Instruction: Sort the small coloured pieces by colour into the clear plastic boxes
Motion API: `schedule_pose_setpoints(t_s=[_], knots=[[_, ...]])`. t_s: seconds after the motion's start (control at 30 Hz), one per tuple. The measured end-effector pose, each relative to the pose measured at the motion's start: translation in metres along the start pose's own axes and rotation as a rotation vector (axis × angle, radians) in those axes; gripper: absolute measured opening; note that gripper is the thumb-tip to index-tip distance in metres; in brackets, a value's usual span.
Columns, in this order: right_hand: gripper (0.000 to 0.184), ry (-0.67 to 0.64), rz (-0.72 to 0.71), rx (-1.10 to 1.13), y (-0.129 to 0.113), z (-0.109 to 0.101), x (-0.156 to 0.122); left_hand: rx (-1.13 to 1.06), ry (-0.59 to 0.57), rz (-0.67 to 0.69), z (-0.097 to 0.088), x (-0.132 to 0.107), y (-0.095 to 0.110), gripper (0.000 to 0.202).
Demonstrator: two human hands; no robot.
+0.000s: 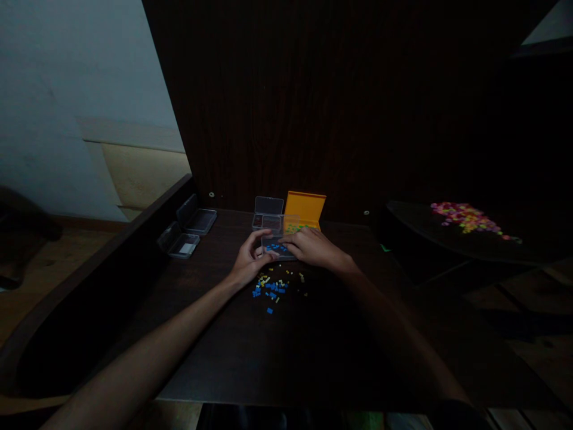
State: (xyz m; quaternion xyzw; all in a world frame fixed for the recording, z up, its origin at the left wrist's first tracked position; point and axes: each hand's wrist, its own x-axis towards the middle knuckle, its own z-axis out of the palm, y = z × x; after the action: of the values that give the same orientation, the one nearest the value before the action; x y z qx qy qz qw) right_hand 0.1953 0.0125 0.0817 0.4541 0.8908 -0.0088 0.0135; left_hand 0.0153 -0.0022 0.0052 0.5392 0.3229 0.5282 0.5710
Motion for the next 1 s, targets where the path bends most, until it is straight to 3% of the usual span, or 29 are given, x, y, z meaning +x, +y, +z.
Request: schedule_pose_setpoints(t_s=[0.2,0.47,0.73,1.0], knots=[[0.03,0.056,-0.041,0.126,-0.007,-0.013,-0.007,0.002,0.033,-0.013,-0.003,0.003,0.001,0.058],[0.019,-0.093,-0.294,0.198,-0.027,0.002,-0.01,0.049,0.059,0.009,-0.013,0.009,-0.001,0.058],[0.016,-0.182,-0.307,0.208,-0.034,0.017,-0.003,0.037,0.071,0.023,-0.013,0.01,-0.001,0.056],[0.013,-0.171,-0.276,0.218,-0.04,0.028,-0.001,0.031,0.076,0.015,-0.013,0.01,-0.001,0.057]])
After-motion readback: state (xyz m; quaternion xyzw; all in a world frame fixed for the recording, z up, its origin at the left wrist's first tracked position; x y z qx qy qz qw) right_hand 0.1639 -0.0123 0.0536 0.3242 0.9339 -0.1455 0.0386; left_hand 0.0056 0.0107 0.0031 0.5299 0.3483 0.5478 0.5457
